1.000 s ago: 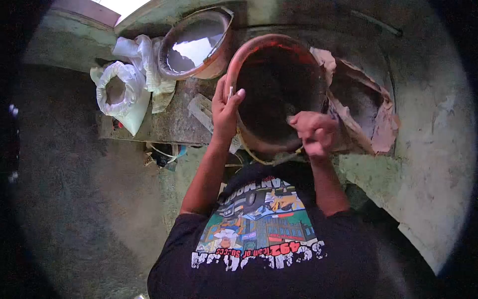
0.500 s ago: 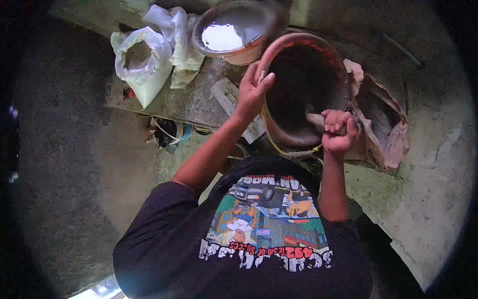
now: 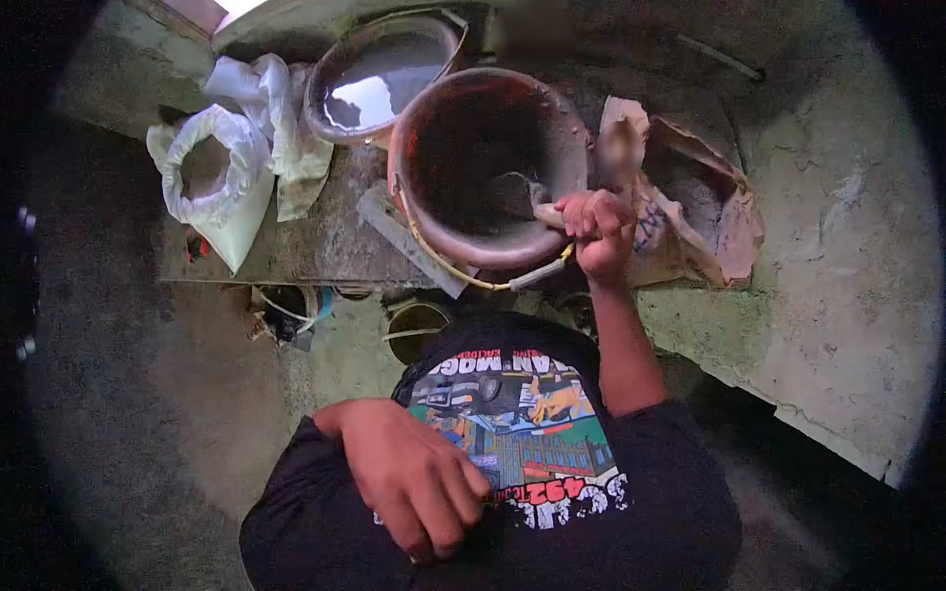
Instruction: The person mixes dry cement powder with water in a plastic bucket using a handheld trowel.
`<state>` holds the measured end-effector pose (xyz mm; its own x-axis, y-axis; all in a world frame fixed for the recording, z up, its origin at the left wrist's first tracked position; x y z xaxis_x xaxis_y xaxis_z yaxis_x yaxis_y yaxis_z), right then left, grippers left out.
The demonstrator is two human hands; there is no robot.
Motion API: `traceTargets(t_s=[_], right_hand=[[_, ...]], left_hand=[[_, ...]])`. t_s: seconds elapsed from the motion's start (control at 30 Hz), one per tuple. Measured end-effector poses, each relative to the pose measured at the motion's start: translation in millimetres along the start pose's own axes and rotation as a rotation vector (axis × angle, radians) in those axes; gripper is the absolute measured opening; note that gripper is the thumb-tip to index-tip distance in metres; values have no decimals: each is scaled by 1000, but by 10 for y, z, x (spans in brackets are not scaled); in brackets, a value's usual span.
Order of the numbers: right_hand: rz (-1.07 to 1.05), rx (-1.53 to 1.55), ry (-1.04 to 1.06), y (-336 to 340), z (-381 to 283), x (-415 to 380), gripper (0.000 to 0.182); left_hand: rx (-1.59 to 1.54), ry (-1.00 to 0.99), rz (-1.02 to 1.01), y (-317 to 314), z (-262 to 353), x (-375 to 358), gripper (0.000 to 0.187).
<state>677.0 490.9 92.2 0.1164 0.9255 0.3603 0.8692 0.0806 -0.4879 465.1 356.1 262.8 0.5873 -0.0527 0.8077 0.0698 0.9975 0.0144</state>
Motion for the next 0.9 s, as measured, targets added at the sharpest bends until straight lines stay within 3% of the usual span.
traceTargets(t_s=[0.03, 0.1, 0.13, 0.2, 0.23, 0.27, 0.33, 0.37, 0.4, 0.43, 0.47, 0.67, 0.8, 0.9], right_hand=[[2, -4, -8, -9, 9, -2, 37], [6, -71, -73, 3, 25, -63, 36], [5, -130, -105, -36, 0, -55, 35], [-27, -149, -133, -24, 40, -83, 34], [-16, -271, -141, -100, -43, -83, 38], [-100, -284, -111, -50, -6, -70, 37], [-130, -215, -138, -134, -58, -56, 34], [-161, -187, 27, -92, 44, -50, 35], [-147, -208, -21, -119, -12, -88, 36], [-151, -224, -41, -183, -55, -18, 38], [-155, -208, -3, -186, -29, -32, 41], [-99, -264, -53, -279, -16, -86, 40], [-59, -200, -58, -286, 2, -76, 36], [63, -195, -165, -306, -55, -128, 36]], left_hand=[[-4, -4, 7, 33, 62, 0, 24], [250, -51, 269, 77, 288, -36, 21], [465, -154, 520, -82, 366, -117, 13], [707, -111, 964, -255, 442, 59, 10], [692, -180, 894, -274, 528, -137, 9], [807, -218, 1036, -384, 528, -144, 9], [745, -364, 1074, -241, 436, -35, 11], [747, -473, 1089, -223, 425, -25, 14], [725, -438, 1136, -365, 549, -75, 14], [701, -96, 1061, -525, 709, -144, 22], [668, 220, 936, -571, 763, -192, 53], [646, -187, 686, -322, 636, -270, 31], [670, -380, 537, -265, 521, -435, 27], [1156, 283, 959, -153, 342, -1098, 22]])
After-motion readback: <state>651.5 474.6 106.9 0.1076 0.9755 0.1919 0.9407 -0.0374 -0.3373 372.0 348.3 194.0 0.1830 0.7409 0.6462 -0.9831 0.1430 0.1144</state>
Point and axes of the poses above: each hand's wrist, its own x-axis towards the middle knuckle, its own y-axis out of the back of the hand, z = x × y, the point moved 2 cm from there along x, towards the middle knuckle, and after that the axes turned 2 degrees about z, right-handed, at the moved point
